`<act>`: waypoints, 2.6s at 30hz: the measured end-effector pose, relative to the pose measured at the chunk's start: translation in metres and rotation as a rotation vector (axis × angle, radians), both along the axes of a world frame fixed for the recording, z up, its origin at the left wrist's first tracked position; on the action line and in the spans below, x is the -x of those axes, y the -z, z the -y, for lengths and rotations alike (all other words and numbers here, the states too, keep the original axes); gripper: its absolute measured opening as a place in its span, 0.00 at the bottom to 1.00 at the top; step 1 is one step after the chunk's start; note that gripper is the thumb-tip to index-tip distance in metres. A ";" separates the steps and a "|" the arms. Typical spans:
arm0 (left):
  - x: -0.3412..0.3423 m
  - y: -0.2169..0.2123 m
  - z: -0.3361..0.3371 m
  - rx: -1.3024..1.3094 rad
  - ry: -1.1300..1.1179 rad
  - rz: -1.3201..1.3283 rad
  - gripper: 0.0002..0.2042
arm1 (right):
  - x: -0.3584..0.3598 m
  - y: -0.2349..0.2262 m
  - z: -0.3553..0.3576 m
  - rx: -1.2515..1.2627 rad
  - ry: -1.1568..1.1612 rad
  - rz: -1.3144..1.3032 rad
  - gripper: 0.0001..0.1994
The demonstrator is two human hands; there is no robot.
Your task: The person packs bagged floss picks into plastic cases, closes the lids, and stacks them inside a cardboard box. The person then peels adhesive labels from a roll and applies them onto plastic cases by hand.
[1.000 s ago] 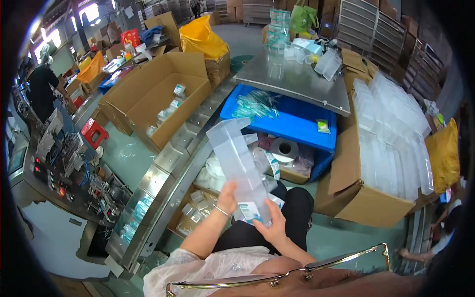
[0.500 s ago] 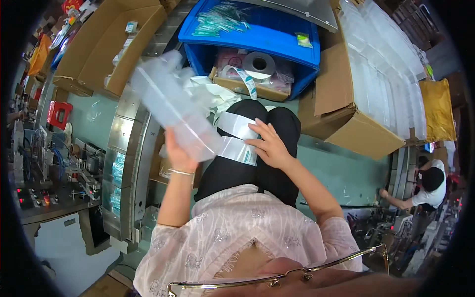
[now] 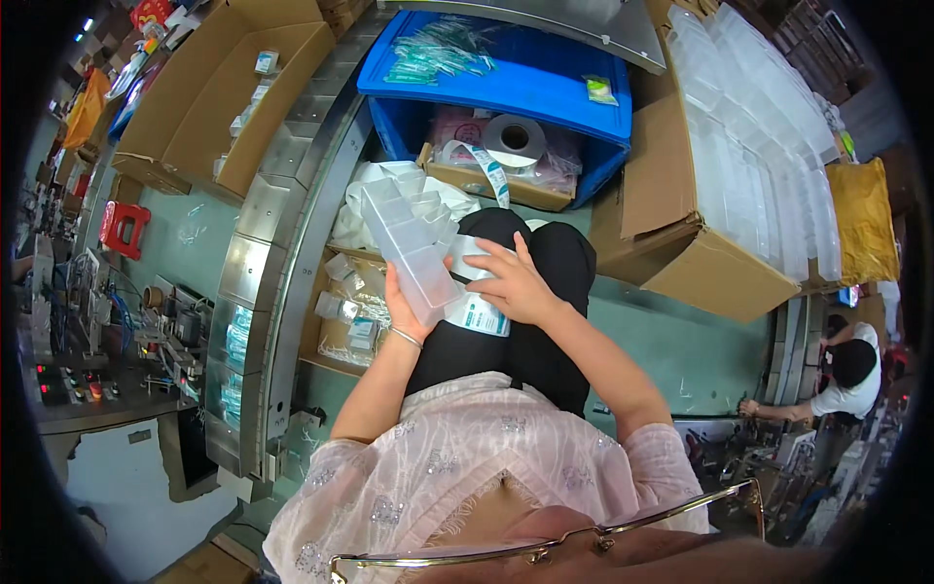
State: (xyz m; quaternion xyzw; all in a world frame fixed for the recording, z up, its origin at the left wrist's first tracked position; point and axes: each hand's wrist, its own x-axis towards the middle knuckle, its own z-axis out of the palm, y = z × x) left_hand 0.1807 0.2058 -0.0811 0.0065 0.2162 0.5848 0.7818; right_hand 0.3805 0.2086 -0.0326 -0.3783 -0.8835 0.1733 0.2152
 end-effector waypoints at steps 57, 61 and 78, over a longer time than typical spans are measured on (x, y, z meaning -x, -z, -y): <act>-0.060 -0.047 -0.008 -0.313 0.018 -0.810 0.24 | 0.032 -0.037 0.040 -0.413 0.696 -0.292 0.16; -0.042 -0.027 -0.017 -0.389 0.035 -0.726 0.24 | -0.008 -0.025 0.030 -0.366 0.967 -0.344 0.11; -0.025 -0.011 -0.064 -0.036 0.215 0.199 0.32 | -0.036 0.002 -0.077 0.085 -0.082 -0.132 0.10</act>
